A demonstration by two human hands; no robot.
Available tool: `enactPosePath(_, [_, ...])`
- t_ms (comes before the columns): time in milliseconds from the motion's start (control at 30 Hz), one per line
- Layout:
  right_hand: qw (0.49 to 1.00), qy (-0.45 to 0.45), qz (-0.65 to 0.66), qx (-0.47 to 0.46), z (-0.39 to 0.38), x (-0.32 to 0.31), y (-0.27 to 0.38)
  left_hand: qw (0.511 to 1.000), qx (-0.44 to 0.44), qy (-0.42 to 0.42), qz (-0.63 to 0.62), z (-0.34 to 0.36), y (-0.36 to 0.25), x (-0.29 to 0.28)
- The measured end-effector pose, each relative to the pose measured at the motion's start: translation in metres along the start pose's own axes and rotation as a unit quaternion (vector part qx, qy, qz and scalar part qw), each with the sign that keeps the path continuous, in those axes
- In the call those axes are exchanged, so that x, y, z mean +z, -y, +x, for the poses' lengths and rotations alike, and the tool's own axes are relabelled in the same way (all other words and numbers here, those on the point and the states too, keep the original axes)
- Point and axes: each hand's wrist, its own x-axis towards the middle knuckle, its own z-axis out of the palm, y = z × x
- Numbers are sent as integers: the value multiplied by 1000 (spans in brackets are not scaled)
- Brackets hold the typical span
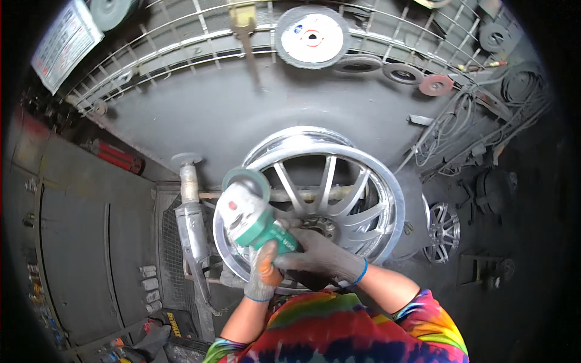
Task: The person sands the outer rim of a car wheel using a handheld power grinder.
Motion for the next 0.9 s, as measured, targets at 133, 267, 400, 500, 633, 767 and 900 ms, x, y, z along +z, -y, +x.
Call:
enactPosePath(133, [983, -132, 123, -18, -30, -16, -12, 975, -207, 57, 54, 41, 4, 33])
enactPosePath(267, [891, -254, 366, -86, -69, -10, -64, 889, -237, 252, 300, 68, 8, 112])
enactPosePath(400, [868, -317, 363, -117, -69, 7, -59, 791, -148, 367, 466, 67, -13, 132])
enactPosePath(500, [928, -258, 263, -56, -67, 1, -43, 897, -184, 325, 237, 46, -23, 87])
enactPosePath(633, [988, -60, -71, -124, -37, 7, 24, 952, -126, 277, 33, 8, -15, 1])
enactPosePath(767, [988, 126, -48, -75, 0, 20, 39, 990, -9, 75, -123, -20, -31, 15])
enactPosePath(900, [990, 126, 39, -41, 5, 31, 41, 986, -3, 31, -165, -24, -35, 7])
